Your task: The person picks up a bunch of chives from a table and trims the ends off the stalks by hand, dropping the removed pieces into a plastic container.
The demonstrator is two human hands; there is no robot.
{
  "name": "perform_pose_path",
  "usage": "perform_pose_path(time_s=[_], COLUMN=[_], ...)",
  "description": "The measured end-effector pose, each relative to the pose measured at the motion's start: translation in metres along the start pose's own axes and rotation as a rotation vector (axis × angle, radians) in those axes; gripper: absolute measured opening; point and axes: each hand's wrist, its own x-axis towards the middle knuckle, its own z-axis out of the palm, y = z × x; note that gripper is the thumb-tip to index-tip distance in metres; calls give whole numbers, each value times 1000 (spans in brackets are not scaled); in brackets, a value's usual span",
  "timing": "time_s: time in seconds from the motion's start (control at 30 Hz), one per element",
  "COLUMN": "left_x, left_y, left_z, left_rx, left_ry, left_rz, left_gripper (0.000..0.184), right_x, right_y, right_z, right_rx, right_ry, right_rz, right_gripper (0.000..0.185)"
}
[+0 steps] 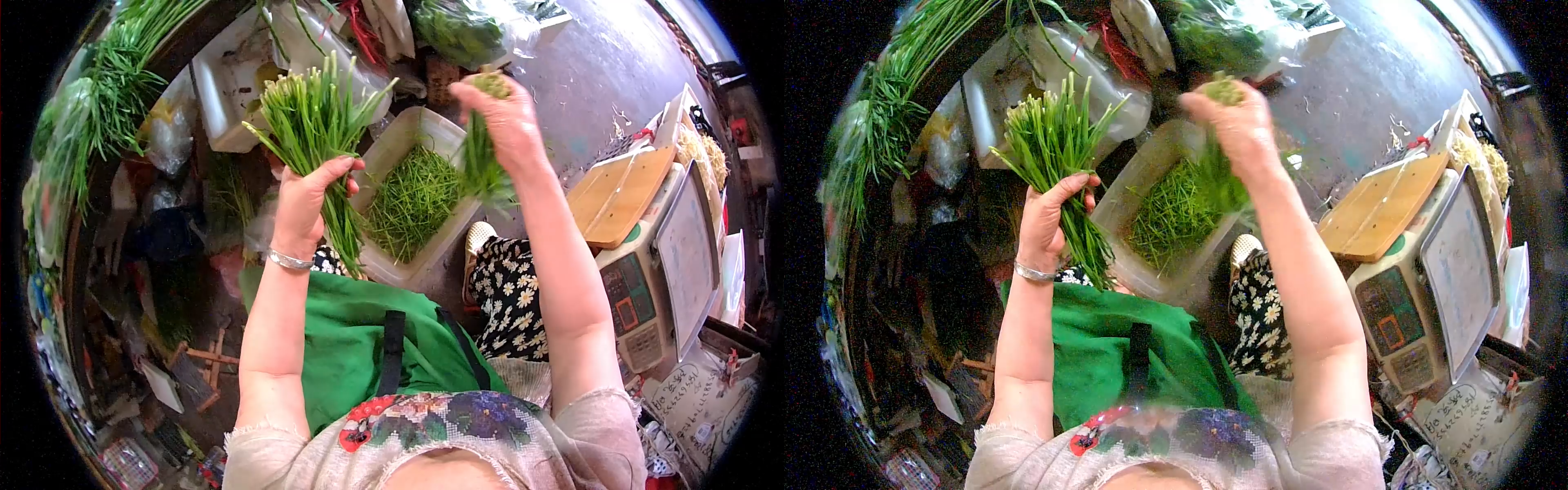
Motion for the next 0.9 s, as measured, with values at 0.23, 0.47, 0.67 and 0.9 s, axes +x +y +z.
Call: perform_pose_path(time_s=[0.23, 0.47, 0.67, 0.9], left_x=[-8, -8, -9, -11], left_y=[-4, -1, -6, -5], left_z=[15, 10, 12, 13], left_rx=[51, -18, 0, 18], left_ry=[-39, -58, -120, -76], left_rz=[-62, -48, -56, -88], left_gripper=[20, 23, 30, 20], right_x=[-8, 0, -13, -6], right_y=[11, 3, 21, 20], right_z=[25, 7, 31, 23], right_rx=[351, 564, 322, 368], right_ry=[-196, -85, -310, -188], right_rz=[219, 240, 269, 216], right_gripper=[15, 19, 17, 13])
